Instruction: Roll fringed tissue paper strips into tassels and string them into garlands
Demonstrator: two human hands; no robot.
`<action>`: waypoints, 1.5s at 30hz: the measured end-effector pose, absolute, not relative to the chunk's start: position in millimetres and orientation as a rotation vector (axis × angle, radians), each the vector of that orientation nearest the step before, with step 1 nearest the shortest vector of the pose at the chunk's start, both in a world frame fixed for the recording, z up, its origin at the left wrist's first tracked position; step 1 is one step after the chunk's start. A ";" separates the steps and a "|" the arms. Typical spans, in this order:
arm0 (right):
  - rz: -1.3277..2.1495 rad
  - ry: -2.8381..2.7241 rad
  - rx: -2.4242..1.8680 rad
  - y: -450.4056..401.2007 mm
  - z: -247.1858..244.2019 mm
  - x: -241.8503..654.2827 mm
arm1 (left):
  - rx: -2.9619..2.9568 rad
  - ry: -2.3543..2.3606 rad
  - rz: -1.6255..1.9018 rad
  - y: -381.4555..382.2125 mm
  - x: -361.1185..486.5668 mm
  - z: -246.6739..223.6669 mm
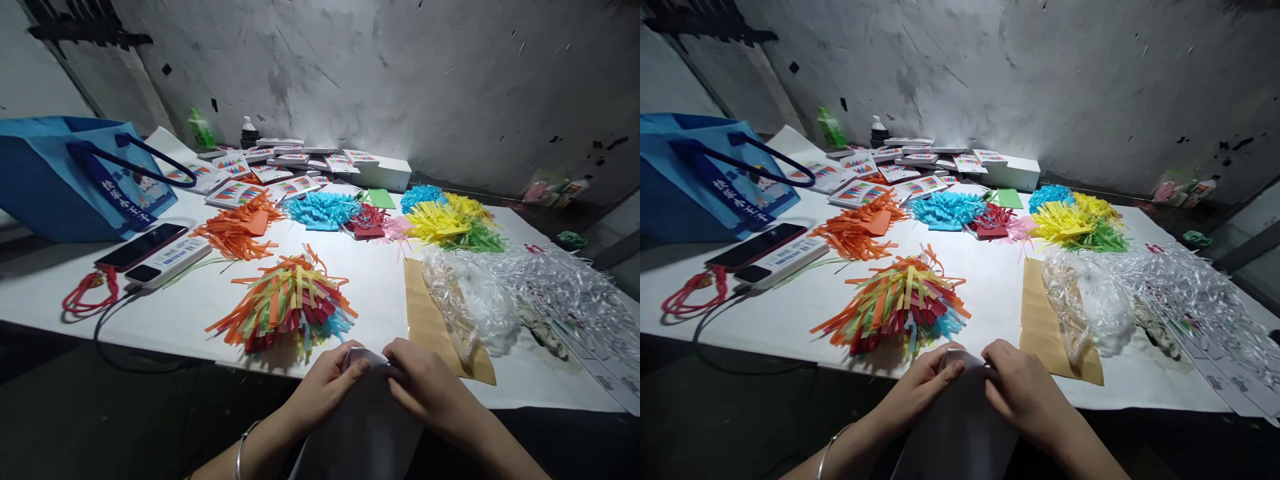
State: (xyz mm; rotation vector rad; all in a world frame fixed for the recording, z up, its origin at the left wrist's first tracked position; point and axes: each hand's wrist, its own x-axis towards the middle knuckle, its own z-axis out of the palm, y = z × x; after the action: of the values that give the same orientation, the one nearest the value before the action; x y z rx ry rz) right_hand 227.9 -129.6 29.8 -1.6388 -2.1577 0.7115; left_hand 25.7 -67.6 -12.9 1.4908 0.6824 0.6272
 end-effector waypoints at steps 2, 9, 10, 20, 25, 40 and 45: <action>0.676 -2.192 -1.669 -129.0 29.9 227.9 | 1.499 0.658 0.627 -67.9 26.0 -12.8; 0.922 -2.192 -1.625 -119.4 39.0 231.9 | 1.494 0.612 0.621 -69.8 27.9 -17.9; 0.943 -2.181 -1.617 -118.3 40.5 231.8 | 1.500 0.619 0.630 -69.9 27.8 -18.1; 0.852 -2.190 -1.663 -129.0 40.7 231.6 | 1.570 0.700 0.635 -70.3 26.7 -11.6; 0.813 -2.186 -1.678 -128.3 36.2 232.0 | 1.556 0.651 0.628 -69.3 28.3 -15.1; 0.783 -2.314 -1.783 -119.7 40.4 228.9 | 1.489 0.623 0.605 -68.6 30.0 -19.0; 0.975 -2.286 -1.601 -116.0 42.0 238.3 | 1.496 0.645 0.596 -69.4 29.8 -20.4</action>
State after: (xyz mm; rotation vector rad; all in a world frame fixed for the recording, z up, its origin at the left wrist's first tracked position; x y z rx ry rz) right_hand 238.3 -116.0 42.0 -1.6015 -2.2855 0.9748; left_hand 29.8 -69.4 -20.4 1.4961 0.6448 0.5960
